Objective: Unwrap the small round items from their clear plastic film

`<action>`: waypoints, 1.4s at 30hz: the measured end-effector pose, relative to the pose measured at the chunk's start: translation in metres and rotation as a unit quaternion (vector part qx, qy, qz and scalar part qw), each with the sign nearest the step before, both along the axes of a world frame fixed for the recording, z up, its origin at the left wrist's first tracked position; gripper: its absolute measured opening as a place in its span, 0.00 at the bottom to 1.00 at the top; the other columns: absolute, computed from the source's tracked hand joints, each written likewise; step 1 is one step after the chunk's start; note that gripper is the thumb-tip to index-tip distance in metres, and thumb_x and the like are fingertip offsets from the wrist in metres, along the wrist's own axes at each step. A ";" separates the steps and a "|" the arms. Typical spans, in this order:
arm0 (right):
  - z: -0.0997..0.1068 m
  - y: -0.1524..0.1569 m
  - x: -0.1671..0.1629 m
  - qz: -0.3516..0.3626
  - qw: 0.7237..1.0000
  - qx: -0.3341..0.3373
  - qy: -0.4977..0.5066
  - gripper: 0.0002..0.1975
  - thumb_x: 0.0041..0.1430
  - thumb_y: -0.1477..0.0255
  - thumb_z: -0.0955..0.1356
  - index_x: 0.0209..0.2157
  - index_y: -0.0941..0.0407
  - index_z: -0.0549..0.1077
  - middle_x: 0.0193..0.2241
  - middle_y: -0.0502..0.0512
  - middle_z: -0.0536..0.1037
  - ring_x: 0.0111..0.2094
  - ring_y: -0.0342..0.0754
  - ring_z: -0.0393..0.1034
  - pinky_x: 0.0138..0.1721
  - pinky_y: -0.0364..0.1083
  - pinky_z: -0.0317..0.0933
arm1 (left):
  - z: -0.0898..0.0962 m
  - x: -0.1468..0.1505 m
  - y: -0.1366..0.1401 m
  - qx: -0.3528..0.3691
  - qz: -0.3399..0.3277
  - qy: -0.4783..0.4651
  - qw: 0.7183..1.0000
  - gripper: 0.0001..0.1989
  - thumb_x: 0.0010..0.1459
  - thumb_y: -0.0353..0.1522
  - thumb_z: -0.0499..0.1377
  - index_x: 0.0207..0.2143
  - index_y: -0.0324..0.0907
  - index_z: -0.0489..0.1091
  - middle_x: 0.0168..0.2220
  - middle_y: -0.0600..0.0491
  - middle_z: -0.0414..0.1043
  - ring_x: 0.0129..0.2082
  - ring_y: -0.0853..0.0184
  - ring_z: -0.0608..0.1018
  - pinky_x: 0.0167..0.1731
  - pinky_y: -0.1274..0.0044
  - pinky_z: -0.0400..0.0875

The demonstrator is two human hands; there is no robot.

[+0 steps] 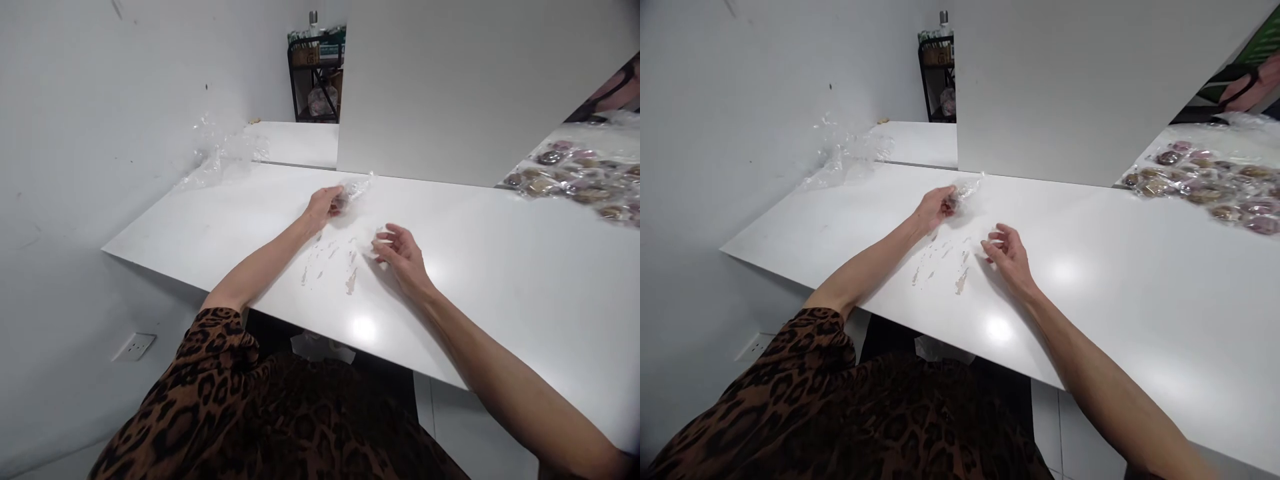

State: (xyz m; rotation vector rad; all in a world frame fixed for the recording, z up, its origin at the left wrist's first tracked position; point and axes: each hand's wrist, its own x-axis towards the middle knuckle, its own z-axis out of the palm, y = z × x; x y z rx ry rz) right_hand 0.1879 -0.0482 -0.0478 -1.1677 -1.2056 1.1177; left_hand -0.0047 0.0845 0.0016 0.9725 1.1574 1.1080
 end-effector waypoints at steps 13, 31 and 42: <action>0.029 -0.013 0.016 0.014 0.994 -0.044 0.102 0.38 0.40 0.61 0.82 0.54 0.47 0.72 0.23 0.43 0.70 0.20 0.40 0.58 0.20 0.43 0.56 | -0.015 0.000 -0.093 -0.010 -0.247 -0.131 0.960 0.30 0.49 0.45 0.75 0.49 0.42 0.71 0.38 0.52 0.75 0.30 0.72 0.78 0.27 0.78 0.67; 0.029 -0.001 0.038 -0.095 0.956 -0.028 0.278 0.07 0.52 0.73 0.72 0.35 0.50 0.75 0.51 0.50 0.80 0.56 0.48 0.74 0.49 0.48 0.74 | -0.014 -0.013 -0.110 -0.016 -0.442 -0.086 0.893 0.23 0.46 0.32 0.75 0.46 0.44 0.79 0.39 0.52 0.76 0.27 0.74 0.73 0.32 0.75 0.73; 0.028 0.005 0.041 -0.166 0.930 -0.056 0.323 0.09 0.47 0.79 0.72 0.31 0.53 0.73 0.41 0.52 0.81 0.45 0.44 0.76 0.43 0.42 0.75 | -0.014 -0.025 -0.085 0.047 -0.118 -0.212 0.969 0.08 0.57 0.35 0.66 0.35 0.44 0.70 0.39 0.55 0.76 0.40 0.69 0.78 0.47 0.73 0.72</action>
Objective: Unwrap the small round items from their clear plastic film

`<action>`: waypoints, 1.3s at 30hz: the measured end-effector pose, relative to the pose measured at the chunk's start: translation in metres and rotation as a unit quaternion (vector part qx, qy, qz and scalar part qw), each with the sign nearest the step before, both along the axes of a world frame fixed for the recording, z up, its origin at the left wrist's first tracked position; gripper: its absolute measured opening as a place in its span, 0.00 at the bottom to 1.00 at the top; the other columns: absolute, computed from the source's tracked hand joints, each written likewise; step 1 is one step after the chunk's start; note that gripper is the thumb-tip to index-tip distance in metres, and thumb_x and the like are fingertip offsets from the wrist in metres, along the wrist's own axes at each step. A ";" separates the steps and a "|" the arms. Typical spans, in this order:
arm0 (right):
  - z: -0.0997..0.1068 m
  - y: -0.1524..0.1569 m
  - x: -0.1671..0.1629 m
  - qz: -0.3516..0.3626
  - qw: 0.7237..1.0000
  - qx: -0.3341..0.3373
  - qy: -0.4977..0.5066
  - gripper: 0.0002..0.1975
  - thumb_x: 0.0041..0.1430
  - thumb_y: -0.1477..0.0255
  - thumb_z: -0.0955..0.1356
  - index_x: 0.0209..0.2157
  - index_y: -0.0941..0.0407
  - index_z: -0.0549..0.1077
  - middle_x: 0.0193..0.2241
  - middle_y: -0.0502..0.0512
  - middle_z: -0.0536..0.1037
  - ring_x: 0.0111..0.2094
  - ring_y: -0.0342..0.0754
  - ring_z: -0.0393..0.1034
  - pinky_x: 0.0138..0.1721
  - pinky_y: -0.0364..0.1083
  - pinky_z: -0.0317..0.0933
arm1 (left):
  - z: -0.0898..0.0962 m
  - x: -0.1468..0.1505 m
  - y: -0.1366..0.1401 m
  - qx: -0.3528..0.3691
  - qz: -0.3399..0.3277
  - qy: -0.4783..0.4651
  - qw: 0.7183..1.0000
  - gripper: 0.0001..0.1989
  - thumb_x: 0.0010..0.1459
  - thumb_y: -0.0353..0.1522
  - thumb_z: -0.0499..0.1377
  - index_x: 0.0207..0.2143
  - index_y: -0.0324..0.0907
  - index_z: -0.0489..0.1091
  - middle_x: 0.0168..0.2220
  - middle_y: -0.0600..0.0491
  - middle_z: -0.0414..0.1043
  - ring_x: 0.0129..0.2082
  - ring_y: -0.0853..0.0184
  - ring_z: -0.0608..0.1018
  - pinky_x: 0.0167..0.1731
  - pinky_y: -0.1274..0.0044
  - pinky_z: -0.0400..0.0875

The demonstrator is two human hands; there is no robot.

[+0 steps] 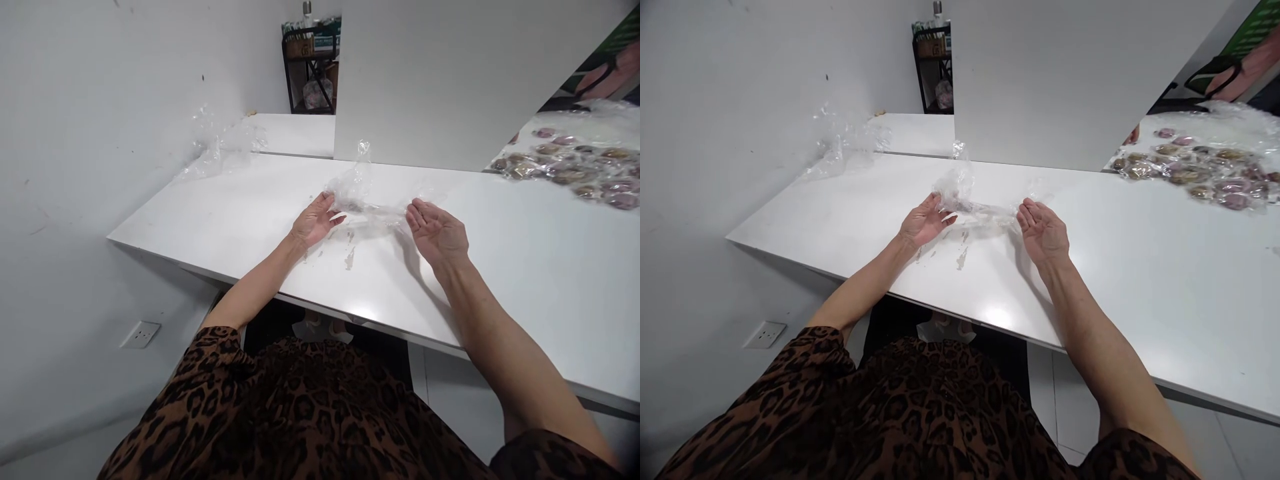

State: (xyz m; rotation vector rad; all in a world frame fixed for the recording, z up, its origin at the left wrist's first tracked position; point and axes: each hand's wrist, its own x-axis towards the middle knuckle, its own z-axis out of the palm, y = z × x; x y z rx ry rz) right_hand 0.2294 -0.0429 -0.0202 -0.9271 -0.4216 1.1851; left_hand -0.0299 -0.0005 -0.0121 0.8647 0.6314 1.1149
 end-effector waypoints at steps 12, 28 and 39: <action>0.000 0.003 0.008 0.012 0.997 -0.018 -0.069 0.11 0.43 0.74 0.73 0.32 0.52 0.74 0.39 0.51 0.82 0.37 0.45 0.74 0.37 0.46 0.71 | 0.020 -0.012 -0.048 0.252 -0.205 0.397 0.858 0.22 0.63 0.46 0.59 0.23 0.42 0.76 0.35 0.45 0.80 0.41 0.62 0.79 0.48 0.69 0.70; 0.006 -0.001 0.013 0.012 0.994 0.035 -0.098 0.19 0.50 0.69 0.75 0.43 0.48 0.69 0.36 0.50 0.80 0.34 0.47 0.76 0.35 0.48 0.72 | 0.014 0.053 -0.049 0.297 -0.042 0.591 0.749 0.07 0.64 0.32 0.60 0.31 0.42 0.68 0.36 0.50 0.68 0.34 0.64 0.69 0.39 0.72 0.60; -0.008 -0.018 -0.020 0.157 0.914 -0.067 -0.368 0.22 0.48 0.57 0.80 0.38 0.54 0.74 0.36 0.57 0.77 0.27 0.45 0.68 0.23 0.44 0.59 | -0.005 0.039 -0.051 0.136 0.086 0.358 0.920 0.11 0.64 0.36 0.62 0.30 0.42 0.66 0.30 0.56 0.69 0.27 0.72 0.67 0.31 0.78 0.62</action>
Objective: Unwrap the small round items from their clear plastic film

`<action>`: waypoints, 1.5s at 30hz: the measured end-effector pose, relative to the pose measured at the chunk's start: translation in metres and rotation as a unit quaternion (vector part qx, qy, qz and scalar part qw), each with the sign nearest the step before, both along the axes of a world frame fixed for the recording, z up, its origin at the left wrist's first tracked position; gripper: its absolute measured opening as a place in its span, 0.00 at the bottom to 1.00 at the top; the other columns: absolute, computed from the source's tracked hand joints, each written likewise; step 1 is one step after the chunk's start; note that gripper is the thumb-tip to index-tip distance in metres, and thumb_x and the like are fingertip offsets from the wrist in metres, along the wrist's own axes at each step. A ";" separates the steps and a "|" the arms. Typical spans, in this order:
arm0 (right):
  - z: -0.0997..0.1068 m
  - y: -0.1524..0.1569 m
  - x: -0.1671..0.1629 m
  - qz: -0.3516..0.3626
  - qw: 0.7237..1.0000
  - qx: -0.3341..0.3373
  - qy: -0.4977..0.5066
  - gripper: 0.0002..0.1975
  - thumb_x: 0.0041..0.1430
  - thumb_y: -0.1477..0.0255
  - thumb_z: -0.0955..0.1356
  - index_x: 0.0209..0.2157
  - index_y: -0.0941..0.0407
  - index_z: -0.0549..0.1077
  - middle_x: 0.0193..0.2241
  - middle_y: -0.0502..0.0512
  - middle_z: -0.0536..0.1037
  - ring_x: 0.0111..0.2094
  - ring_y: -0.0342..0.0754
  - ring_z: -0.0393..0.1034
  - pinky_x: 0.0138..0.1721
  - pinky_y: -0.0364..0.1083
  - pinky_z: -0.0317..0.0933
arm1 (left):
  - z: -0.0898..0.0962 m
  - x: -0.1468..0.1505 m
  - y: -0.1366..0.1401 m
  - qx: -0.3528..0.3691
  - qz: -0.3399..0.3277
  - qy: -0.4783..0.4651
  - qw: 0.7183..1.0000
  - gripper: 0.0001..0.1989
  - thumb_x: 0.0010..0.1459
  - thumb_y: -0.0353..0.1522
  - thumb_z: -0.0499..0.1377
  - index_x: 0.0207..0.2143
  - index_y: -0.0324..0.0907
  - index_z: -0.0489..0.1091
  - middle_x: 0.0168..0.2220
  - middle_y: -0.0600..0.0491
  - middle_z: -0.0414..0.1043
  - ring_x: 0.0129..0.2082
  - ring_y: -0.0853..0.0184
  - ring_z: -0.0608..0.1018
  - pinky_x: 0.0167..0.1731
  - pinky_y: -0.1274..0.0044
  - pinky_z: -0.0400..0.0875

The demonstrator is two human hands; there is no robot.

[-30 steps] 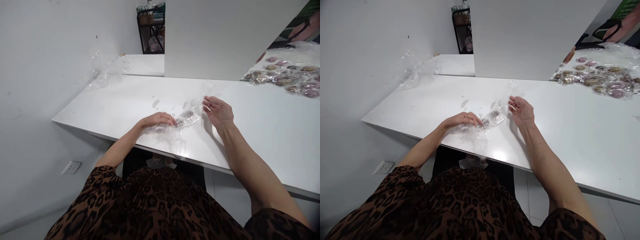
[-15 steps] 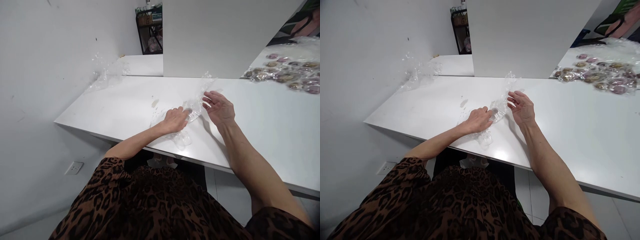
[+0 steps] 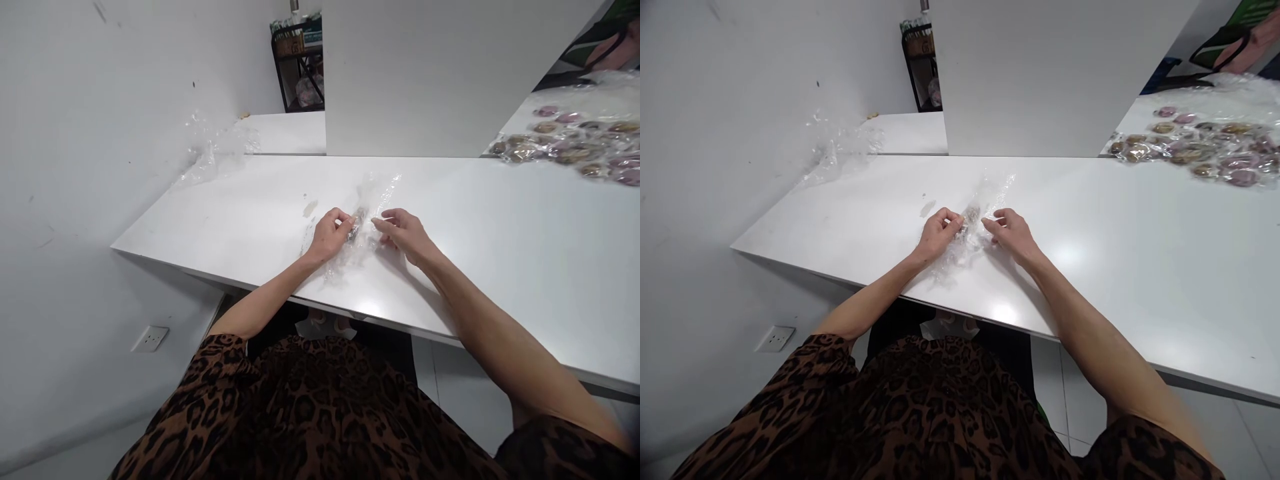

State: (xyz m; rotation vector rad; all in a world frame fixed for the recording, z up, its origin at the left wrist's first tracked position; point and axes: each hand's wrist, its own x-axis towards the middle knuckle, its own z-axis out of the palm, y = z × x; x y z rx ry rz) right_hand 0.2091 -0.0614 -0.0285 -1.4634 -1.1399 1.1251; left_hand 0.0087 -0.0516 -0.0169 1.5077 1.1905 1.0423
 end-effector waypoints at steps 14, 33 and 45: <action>0.017 -0.005 -0.012 0.060 0.982 -0.095 0.152 0.14 0.43 0.74 0.80 0.30 0.58 0.75 0.27 0.59 0.80 0.25 0.46 0.72 0.22 0.44 0.67 | -0.006 -0.007 -0.013 0.040 -0.026 -0.192 0.980 0.16 0.62 0.40 0.66 0.31 0.41 0.64 0.38 0.55 0.71 0.36 0.74 0.73 0.42 0.80 0.69; 0.022 -0.015 -0.009 0.114 0.965 0.105 0.212 0.13 0.50 0.67 0.78 0.39 0.52 0.82 0.28 0.49 0.73 0.29 0.42 0.69 0.31 0.45 0.70 | 0.016 -0.018 -0.007 0.047 -0.095 0.163 0.981 0.11 0.59 0.40 0.66 0.37 0.42 0.73 0.39 0.49 0.74 0.38 0.64 0.73 0.42 0.72 0.66; 0.037 -0.015 0.002 0.073 0.971 0.080 0.215 0.11 0.52 0.73 0.74 0.39 0.54 0.81 0.27 0.50 0.68 0.26 0.40 0.64 0.26 0.43 0.66 | 0.010 -0.073 -0.001 0.019 0.078 0.204 0.976 0.11 0.62 0.34 0.62 0.47 0.42 0.72 0.44 0.50 0.74 0.32 0.71 0.74 0.39 0.74 0.71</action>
